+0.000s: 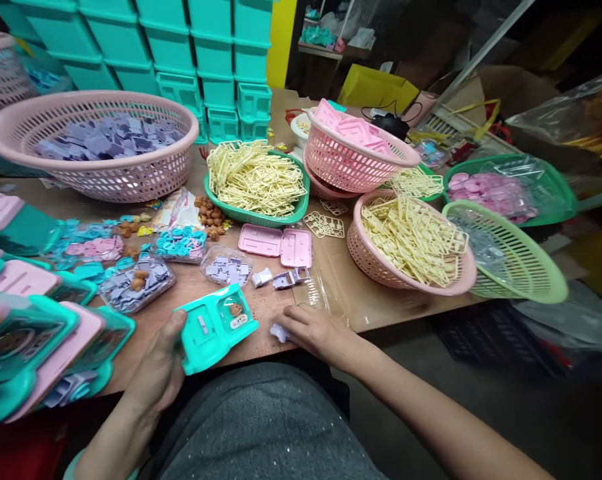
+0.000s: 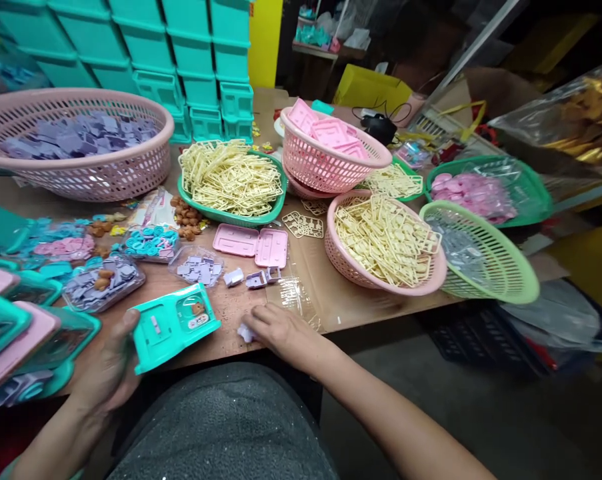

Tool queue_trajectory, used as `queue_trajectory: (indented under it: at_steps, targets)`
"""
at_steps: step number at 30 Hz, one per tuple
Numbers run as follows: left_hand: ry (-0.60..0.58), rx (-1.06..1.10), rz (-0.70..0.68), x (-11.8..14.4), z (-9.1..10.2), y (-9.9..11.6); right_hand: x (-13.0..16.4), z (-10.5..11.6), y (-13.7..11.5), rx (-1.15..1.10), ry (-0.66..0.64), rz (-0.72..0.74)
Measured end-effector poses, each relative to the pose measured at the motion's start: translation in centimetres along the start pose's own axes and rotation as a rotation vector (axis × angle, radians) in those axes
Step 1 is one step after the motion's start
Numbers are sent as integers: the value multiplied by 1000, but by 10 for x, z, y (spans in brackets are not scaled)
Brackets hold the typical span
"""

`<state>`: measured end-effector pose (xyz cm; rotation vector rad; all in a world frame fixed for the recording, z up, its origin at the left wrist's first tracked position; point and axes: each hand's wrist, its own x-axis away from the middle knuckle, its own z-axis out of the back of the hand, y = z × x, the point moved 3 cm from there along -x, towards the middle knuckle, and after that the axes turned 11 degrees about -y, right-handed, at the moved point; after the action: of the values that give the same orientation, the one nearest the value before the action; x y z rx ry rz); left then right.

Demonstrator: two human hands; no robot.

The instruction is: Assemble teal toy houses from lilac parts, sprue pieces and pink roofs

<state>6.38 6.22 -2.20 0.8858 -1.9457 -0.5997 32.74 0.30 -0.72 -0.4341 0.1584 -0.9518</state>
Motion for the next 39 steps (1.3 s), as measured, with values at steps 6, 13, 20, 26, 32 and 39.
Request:
queue_trajectory:
  at_steps: [6,13,20,26,32,39]
  targets:
    - [-62,-91,-151,6,-14,-6,-14,18,-32,-375,483,-143]
    - [-104,-212,-184,8,-27,-9,-45,16,-77,-582,538,-248]
    - [-125,-271,-200,6,-19,-13,-54,8,-80,-531,519,-253]
    - [-147,-329,-201,7,-19,-9,-62,8,-87,-350,558,-181]
    - [-157,-360,-183,9,-17,-7,-54,7,-84,-418,479,-175]
    - [-139,-414,-166,11,-25,-2,-42,8,-84,-629,413,-287]
